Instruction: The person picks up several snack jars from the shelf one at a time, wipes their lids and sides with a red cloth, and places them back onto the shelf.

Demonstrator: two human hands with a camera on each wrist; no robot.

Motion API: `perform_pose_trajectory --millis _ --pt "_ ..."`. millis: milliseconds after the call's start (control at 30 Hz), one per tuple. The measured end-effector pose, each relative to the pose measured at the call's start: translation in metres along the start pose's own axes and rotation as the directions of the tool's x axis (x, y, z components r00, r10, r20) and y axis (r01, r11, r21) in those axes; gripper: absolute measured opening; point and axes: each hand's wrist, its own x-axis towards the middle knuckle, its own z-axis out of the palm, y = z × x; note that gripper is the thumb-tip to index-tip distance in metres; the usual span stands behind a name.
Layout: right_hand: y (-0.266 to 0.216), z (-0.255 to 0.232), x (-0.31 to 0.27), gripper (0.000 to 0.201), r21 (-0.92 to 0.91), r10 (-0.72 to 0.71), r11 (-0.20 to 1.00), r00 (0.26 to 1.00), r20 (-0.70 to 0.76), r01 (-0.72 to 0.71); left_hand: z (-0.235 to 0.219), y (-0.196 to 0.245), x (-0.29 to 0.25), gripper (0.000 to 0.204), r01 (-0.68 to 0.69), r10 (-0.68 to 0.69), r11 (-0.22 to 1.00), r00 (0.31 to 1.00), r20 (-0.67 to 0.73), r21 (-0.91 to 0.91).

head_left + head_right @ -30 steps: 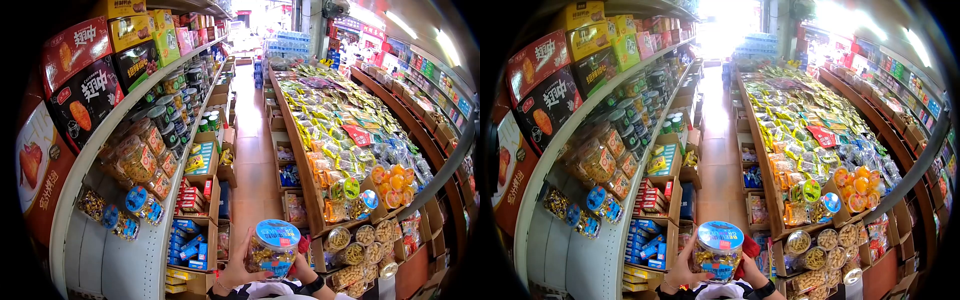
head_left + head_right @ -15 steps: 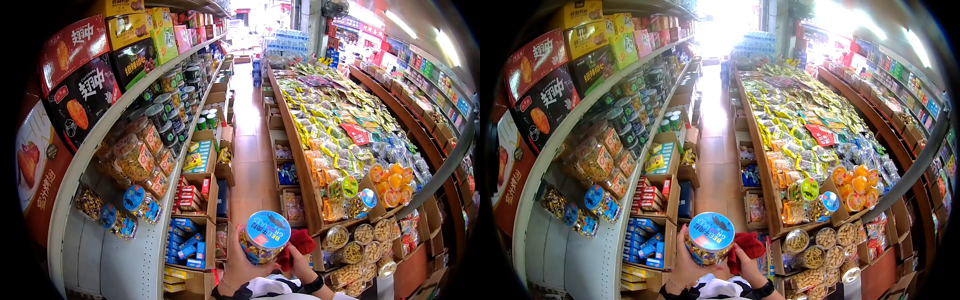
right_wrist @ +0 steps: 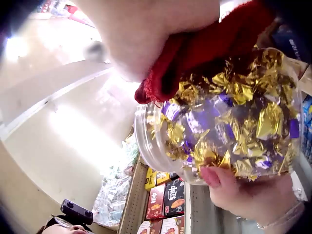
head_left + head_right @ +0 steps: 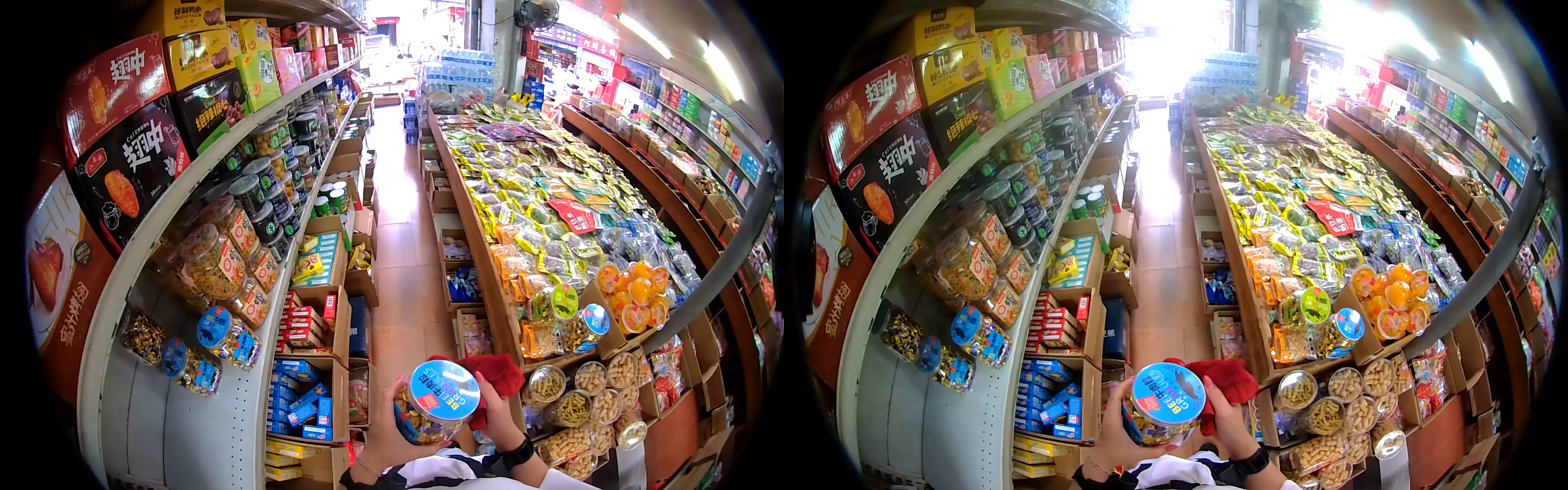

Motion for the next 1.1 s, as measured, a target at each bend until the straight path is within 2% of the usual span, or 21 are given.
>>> perform_pose_trajectory --millis 100,200,233,333,400,467,600,700,800,833,900,933,1100 --pt "0.009 -0.005 0.003 0.022 0.087 0.122 0.989 0.993 -0.004 -0.121 -0.006 0.005 0.002 0.115 0.012 -0.008 0.995 0.999 0.039 -0.099" --pt "0.018 -0.008 -0.001 0.024 0.152 0.175 0.974 0.984 -0.017 -0.171 -0.007 0.008 0.001 0.117 0.010 0.006 0.967 0.998 0.064 -0.254" --pt "0.020 -0.011 -0.002 0.025 0.148 0.232 0.962 0.973 0.005 -0.230 -0.007 0.009 0.001 0.117 0.026 -0.005 0.953 0.998 0.070 -0.301" --pt "0.037 -0.029 -0.002 0.025 0.014 0.266 0.963 0.962 0.057 -0.268 -0.009 0.012 -0.001 0.119 0.054 -0.024 0.915 0.997 0.079 -0.400" --pt "0.047 -0.033 -0.002 0.025 0.076 0.340 0.936 0.938 0.067 -0.345 -0.013 0.015 0.000 0.119 0.046 -0.016 0.910 0.997 0.075 -0.413" --pt "0.041 -0.025 -0.009 0.024 0.113 0.414 0.901 0.908 0.064 -0.419 -0.017 0.017 0.002 0.118 0.102 -0.054 0.868 0.992 0.111 -0.487" --pt "0.035 -0.024 -0.015 0.023 0.086 0.376 0.918 0.919 0.119 -0.387 -0.021 0.017 0.001 0.114 0.223 -0.122 0.800 0.970 0.212 -0.557" --pt "0.048 -0.042 -0.011 0.023 0.119 0.451 0.881 0.889 0.084 -0.458 -0.019 0.019 -0.001 0.111 0.307 -0.161 0.723 0.946 0.281 -0.619" --pt "0.018 -0.026 -0.015 0.023 0.070 0.335 0.937 0.938 0.088 -0.341 -0.015 0.009 -0.008 0.108 0.298 -0.127 0.767 0.938 0.321 -0.568" --pt "0.016 -0.028 -0.014 0.023 0.098 0.374 0.919 0.924 0.084 -0.381 -0.013 0.008 -0.011 0.108 0.340 -0.162 0.726 0.929 0.332 -0.598" --pt "0.009 -0.023 -0.017 0.022 -0.078 0.191 0.980 0.975 0.111 -0.183 -0.009 0.006 -0.017 0.108 0.417 -0.227 0.635 0.906 0.358 -0.650" --pt "0.003 -0.018 -0.018 0.022 -0.163 0.098 0.984 0.986 0.137 -0.075 -0.009 0.005 -0.019 0.108 0.421 -0.238 0.643 0.904 0.356 -0.640" --pt "-0.008 -0.002 -0.019 0.020 -0.032 0.049 0.998 0.999 0.021 -0.049 0.000 -0.008 -0.025 0.108 0.407 -0.270 0.710 0.911 0.312 -0.575"
